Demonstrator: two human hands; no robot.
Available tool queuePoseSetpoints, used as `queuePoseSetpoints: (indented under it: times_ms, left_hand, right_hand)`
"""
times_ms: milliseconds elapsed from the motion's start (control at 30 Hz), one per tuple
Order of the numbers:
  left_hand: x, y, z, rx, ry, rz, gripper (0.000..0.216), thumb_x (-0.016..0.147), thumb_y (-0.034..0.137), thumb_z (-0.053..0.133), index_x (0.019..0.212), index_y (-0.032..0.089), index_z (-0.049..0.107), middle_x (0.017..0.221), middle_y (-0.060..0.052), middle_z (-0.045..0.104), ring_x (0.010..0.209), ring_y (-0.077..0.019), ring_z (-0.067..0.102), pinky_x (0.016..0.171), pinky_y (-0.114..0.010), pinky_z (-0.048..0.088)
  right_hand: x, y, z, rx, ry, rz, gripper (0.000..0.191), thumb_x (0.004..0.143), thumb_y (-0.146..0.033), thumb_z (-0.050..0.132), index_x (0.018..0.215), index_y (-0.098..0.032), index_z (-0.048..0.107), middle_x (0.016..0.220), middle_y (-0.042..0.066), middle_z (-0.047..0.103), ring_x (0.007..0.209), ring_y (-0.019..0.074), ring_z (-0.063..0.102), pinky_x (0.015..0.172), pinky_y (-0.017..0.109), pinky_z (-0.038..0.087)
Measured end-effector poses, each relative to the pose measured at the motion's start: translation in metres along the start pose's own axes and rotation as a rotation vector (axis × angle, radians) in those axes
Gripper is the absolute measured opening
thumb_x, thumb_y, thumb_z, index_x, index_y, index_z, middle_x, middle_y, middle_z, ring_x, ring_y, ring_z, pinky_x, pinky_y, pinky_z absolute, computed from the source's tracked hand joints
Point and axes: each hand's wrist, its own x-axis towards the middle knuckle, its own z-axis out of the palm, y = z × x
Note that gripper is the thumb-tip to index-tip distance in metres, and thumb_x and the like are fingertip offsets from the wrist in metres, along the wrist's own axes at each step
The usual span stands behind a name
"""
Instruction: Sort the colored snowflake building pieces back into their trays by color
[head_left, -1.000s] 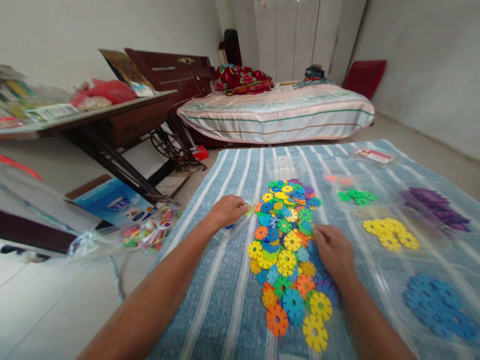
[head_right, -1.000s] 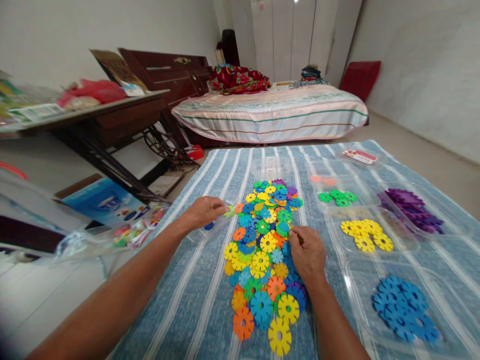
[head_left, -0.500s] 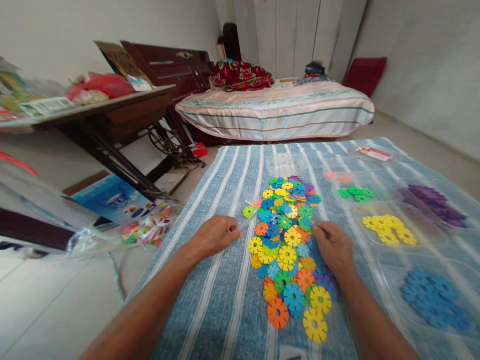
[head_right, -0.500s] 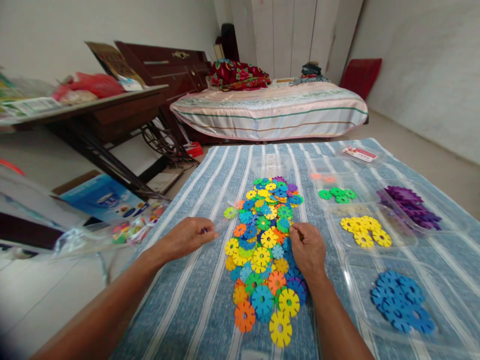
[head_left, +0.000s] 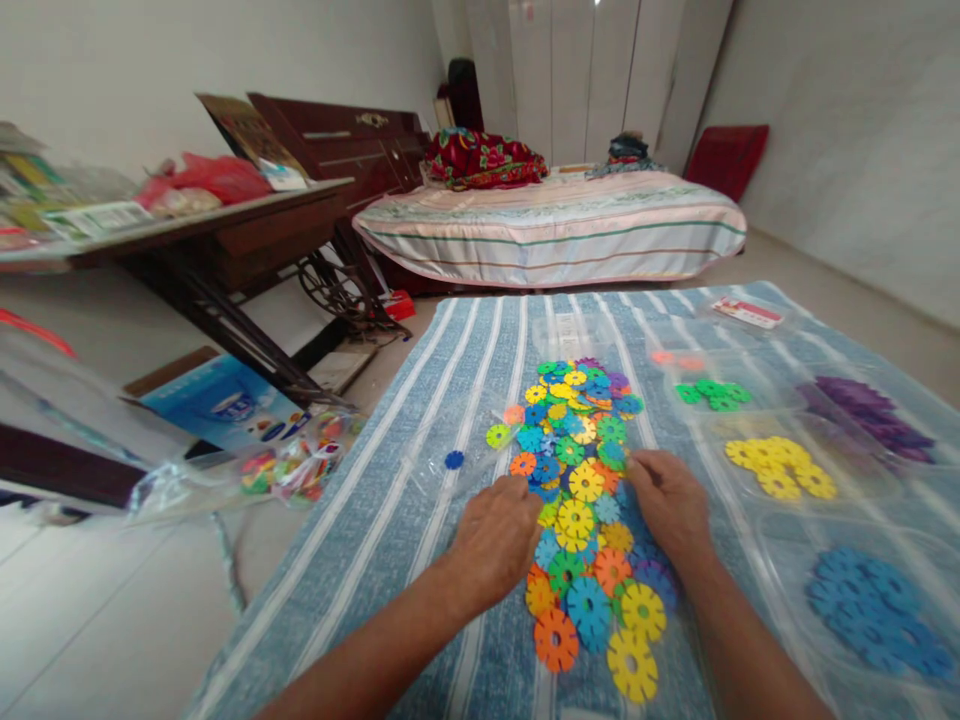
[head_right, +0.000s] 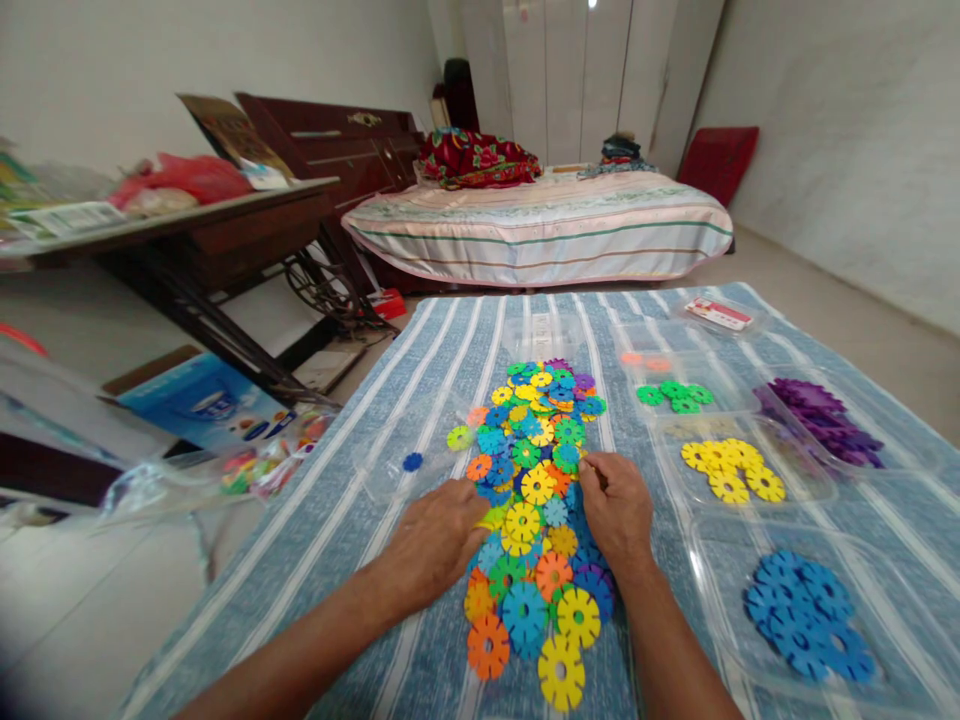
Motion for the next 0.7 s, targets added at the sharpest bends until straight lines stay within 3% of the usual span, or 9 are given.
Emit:
queuePoseSetpoints:
  times_ms: [267, 700]
  left_hand:
    - [0.006, -0.002, 0.0, -0.05, 0.025, -0.034, 0.017, 0.082, 0.027, 0.049, 0.091, 0.018, 0.06, 0.107, -0.011, 0.058, 0.103, -0.0247, 0.053, 0.087, -0.036, 0.044]
    - [0.002, 0.016, 0.015, -0.057, 0.081, -0.011, 0.02, 0.087, 0.024, 0.04, 0.088, 0.018, 0.059, 0.104, -0.012, 0.058, 0.097, -0.0249, 0.053, 0.088, -0.041, 0.043]
  right_hand:
    - [0.0, -0.002, 0.0, -0.001, 0.004, 0.001, 0.032, 0.081, -0.042, 0.044, 0.077, -0.021, 0.067, 0.08, 0.003, 0.064, 0.079, 0.0194, 0.056, 0.073, 0.031, 0.041]
    - [0.0, -0.002, 0.001, 0.003, 0.012, -0.005, 0.031, 0.081, -0.041, 0.044, 0.077, -0.02, 0.067, 0.082, 0.004, 0.065, 0.081, 0.0201, 0.056, 0.075, 0.032, 0.041]
